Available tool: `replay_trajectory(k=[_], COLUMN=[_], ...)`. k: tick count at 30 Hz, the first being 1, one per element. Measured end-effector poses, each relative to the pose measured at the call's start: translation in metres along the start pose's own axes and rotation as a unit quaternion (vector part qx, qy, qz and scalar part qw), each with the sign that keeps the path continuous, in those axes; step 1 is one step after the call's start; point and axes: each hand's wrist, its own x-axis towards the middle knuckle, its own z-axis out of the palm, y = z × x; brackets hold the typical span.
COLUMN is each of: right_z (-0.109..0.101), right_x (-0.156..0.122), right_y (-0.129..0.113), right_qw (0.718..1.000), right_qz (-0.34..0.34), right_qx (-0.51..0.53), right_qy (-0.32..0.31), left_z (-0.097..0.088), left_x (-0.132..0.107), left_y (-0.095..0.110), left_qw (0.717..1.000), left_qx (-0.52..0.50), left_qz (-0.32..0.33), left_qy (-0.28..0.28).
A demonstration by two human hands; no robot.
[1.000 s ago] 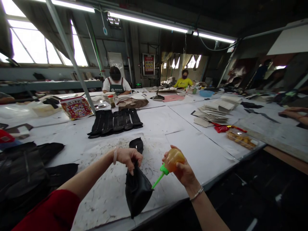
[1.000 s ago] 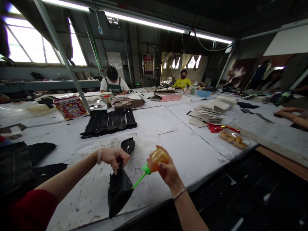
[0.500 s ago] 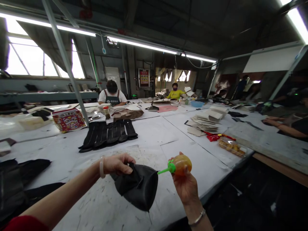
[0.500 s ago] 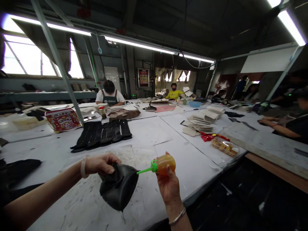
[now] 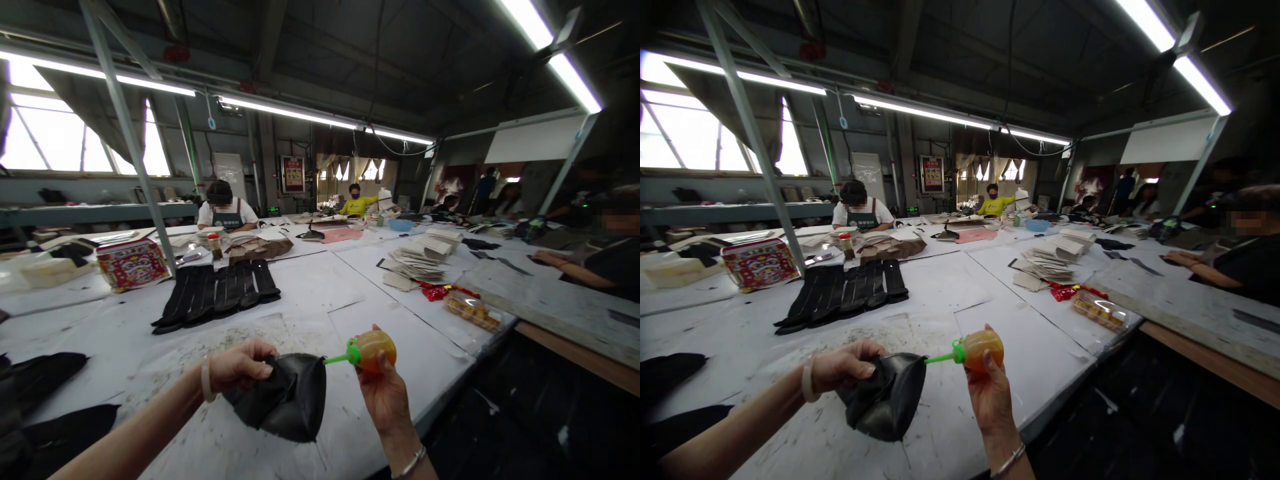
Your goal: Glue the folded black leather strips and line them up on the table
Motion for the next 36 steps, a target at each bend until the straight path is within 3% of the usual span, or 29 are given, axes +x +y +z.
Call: replay_trajectory(k=[16,27,36], right_z=[0.000,0.001,-0.001], right_x=[-0.009,-0.019,-0.025], right_y=[-0.008,-0.011,-0.005], right_qw=[0.999,0.998,1.000], right_qz=[-0.025,-0.029,-0.016], right_qx=[-0.032,-0.045,-0.026], right_qy=[-0.008,-0.016,-0.006], left_z=[-0.006,0.000,0.003], left_x=[0.004,0.003,0.003], left_y=[-0.013,-0.006,-0.007], left_qw=[0.999,0.998,0.994], left_qx=[-0.043,-0.052,-0.088], left_qz=[0.024,0.040,0.052], left_qy=[0.020,0.010,0.043])
